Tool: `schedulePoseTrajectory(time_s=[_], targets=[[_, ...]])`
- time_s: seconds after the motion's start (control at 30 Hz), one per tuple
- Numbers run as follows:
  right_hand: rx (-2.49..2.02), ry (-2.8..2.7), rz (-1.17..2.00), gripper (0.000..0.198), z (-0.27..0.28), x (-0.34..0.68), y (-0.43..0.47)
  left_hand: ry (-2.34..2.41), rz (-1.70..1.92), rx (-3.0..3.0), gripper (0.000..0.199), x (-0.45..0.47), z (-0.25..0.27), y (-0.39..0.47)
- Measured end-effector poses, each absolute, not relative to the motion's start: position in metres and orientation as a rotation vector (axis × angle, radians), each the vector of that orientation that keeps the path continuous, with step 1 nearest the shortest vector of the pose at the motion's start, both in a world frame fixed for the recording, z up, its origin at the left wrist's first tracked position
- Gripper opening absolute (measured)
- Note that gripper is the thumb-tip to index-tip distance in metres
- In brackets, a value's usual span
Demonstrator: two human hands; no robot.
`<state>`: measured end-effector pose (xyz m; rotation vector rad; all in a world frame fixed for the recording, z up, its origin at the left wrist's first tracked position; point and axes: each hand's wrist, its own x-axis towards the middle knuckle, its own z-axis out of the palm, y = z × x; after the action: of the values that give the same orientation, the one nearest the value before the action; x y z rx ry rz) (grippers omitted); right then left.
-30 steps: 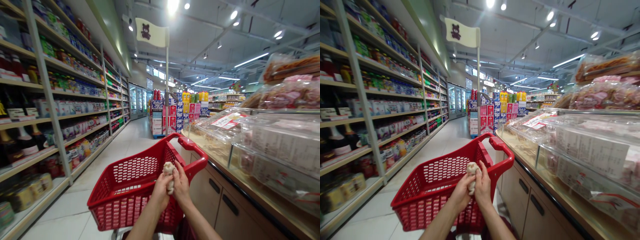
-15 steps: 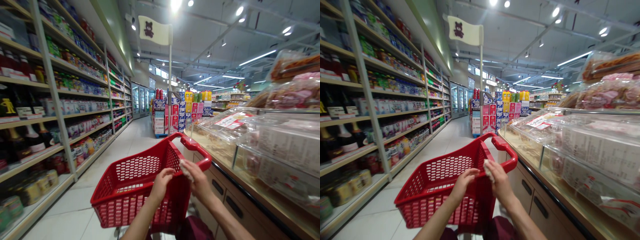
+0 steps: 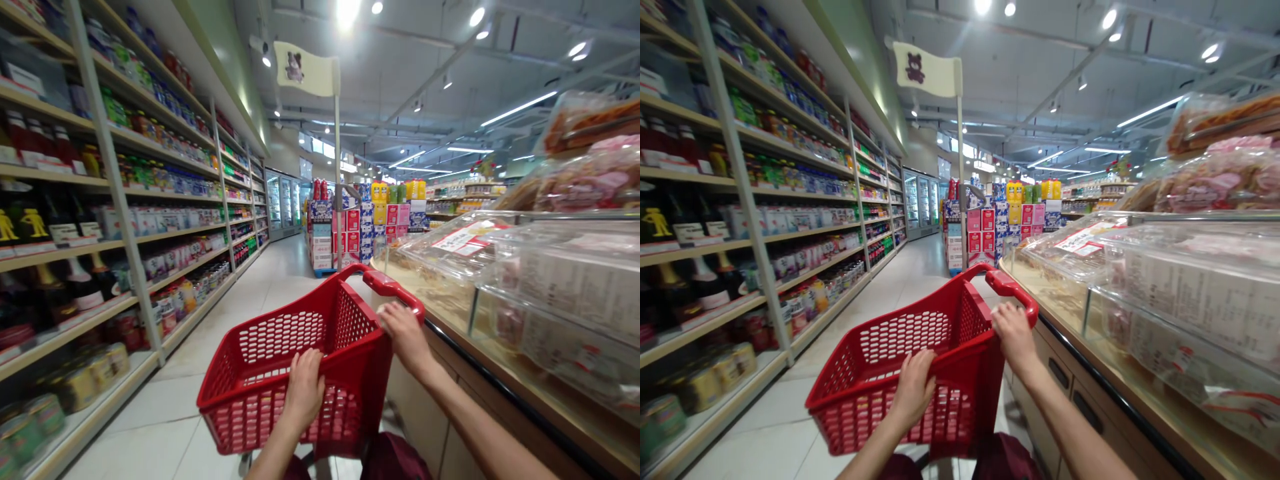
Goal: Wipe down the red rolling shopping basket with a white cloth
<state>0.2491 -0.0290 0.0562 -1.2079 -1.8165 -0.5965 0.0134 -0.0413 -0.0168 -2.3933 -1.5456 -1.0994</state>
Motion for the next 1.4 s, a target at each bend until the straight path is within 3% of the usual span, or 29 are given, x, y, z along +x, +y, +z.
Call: schedulePoseTrajectory(time_s=[0.1,0.3,0.37,0.57,0.8,1.0,1.2,1.4], targets=[[-1.207,-1.664,-0.568,0.033,0.052,0.280,-0.030,-1.543,-1.135,-2.410,0.044,0.016,-0.017,-0.039],[-1.083,-1.759,-0.364,0.051,-0.062,0.246,-0.068,-1.543,-1.123,-2.472,0.046,0.017,-0.008,-0.035],[-1.087,-1.829,-0.308,0.053,-0.075,0.245,-0.076,-1.559,-1.113,-2.471,0.045,0.016,-0.007,-0.032],[-1.050,-1.509,-0.404,0.055,-0.004,0.262,-0.055,-1.615,-1.099,-2.462,0.046,0.014,-0.007,-0.024],[-1.024,-1.939,-0.232,0.047,-0.081,0.239,-0.067,-1.678,-1.075,-2.492,0.046,0.020,-0.001,-0.022],[-1.045,-1.628,-0.374,0.053,-0.030,0.256,-0.048,-1.743,-1.048,-2.518,0.047,0.026,0.005,-0.023],[-1.115,-1.920,-0.228,0.052,-0.081,0.250,-0.062,-1.725,-1.047,-2.537,0.048,0.026,0.008,-0.024],[-1.055,-1.638,-0.412,0.049,0.007,0.249,-0.037,-1.714,-1.040,-2.530,0.049,0.025,0.003,-0.024]])
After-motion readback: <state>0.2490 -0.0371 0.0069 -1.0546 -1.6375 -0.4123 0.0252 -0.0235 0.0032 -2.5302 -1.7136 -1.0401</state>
